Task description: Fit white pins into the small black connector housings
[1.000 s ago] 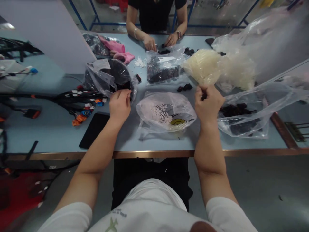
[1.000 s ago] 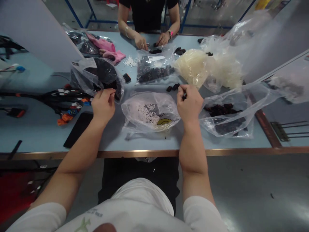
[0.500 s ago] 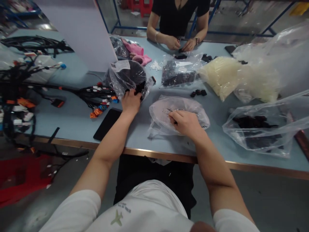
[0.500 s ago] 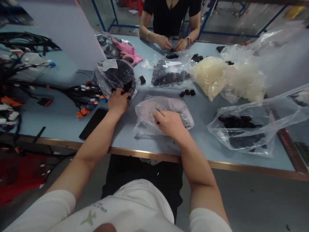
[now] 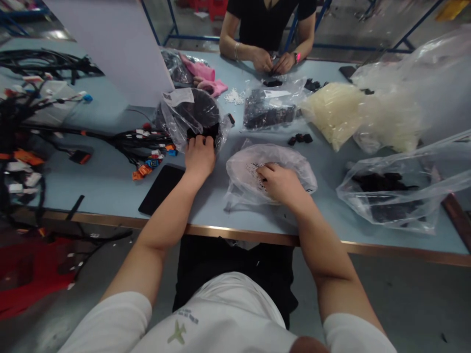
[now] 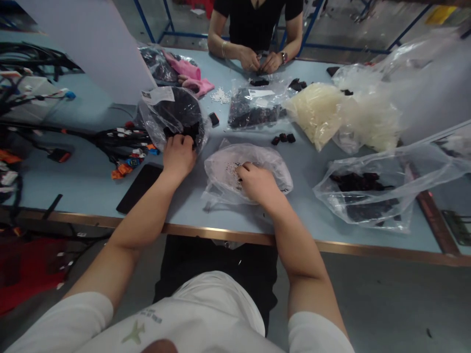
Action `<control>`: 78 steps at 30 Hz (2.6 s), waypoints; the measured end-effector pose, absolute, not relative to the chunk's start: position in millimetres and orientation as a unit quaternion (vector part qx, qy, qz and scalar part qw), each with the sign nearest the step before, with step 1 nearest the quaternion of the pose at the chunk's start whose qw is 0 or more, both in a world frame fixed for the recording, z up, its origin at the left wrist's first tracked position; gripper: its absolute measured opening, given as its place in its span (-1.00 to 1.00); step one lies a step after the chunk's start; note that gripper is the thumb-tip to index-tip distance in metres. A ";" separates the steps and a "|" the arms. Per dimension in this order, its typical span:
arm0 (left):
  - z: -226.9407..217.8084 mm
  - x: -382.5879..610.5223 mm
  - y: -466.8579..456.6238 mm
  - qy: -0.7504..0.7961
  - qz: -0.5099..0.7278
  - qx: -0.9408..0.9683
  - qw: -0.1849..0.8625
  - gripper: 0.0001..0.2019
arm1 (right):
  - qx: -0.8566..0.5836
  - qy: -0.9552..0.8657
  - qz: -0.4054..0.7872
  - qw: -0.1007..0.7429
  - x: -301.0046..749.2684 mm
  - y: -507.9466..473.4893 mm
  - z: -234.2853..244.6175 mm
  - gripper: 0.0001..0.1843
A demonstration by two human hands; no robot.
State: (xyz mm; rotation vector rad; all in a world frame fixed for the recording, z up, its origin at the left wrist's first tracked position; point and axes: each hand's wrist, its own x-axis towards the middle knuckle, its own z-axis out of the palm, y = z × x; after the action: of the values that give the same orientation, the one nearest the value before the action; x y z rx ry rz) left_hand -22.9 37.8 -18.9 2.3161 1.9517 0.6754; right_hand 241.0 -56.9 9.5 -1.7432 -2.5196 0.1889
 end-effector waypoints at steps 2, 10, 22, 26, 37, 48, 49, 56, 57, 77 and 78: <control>-15.9 -21.9 33.3 0.620 0.257 0.741 0.013 -0.73 | -0.582 -0.809 0.081 0.022 241.4 -54.9 9.2 -0.57; -0.4 0.4 -11.6 0.398 0.422 0.803 0.134 -0.73 | -0.579 -0.807 0.117 -0.021 236.3 -50.2 4.5 -0.70; -14.2 18.3 -20.4 0.355 0.412 0.804 0.239 -0.66 | -0.589 -0.798 0.127 -0.024 240.3 -48.3 6.2 -0.70; -14.8 19.3 -20.3 0.349 0.418 0.803 0.241 -0.64 | -0.568 -0.813 0.125 -0.043 238.3 -49.2 7.9 -0.69; -14.8 19.2 -20.1 0.364 0.407 0.798 0.257 -0.57 | -0.571 -0.807 0.142 0.042 250.1 -44.5 -2.4 -0.62; -19.7 20.0 -19.7 0.355 0.414 0.807 0.226 -0.56 | -0.549 -0.739 0.239 0.309 256.9 -44.8 0.1 -0.84; -20.4 20.3 -19.8 0.351 0.417 0.809 0.220 -0.56 | -0.544 -0.726 0.247 0.340 257.0 -45.6 0.0 -0.86; -21.5 21.8 -20.6 0.321 0.442 0.814 0.198 -0.69 | -0.504 -0.708 0.233 0.437 252.8 -50.5 4.6 -0.79; -21.3 21.9 -20.7 0.319 0.442 0.814 0.198 -0.71 | -0.498 -0.709 0.232 0.442 252.1 -51.0 5.3 -0.78; -25.2 23.7 -26.3 0.335 0.401 0.835 0.170 -0.75 | -0.467 -0.712 0.263 0.453 243.4 -54.5 1.9 -0.94; -25.1 23.6 -26.4 0.338 0.397 0.836 0.169 -0.76 | -0.469 -0.713 0.264 0.450 243.6 -54.4 1.8 -0.94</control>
State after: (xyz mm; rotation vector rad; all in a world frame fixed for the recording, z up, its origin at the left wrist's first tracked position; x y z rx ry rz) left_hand 23.6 -26.4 -25.1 2.3784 0.9605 1.1302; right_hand 243.6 -54.4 1.8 -1.1588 -1.7632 0.6532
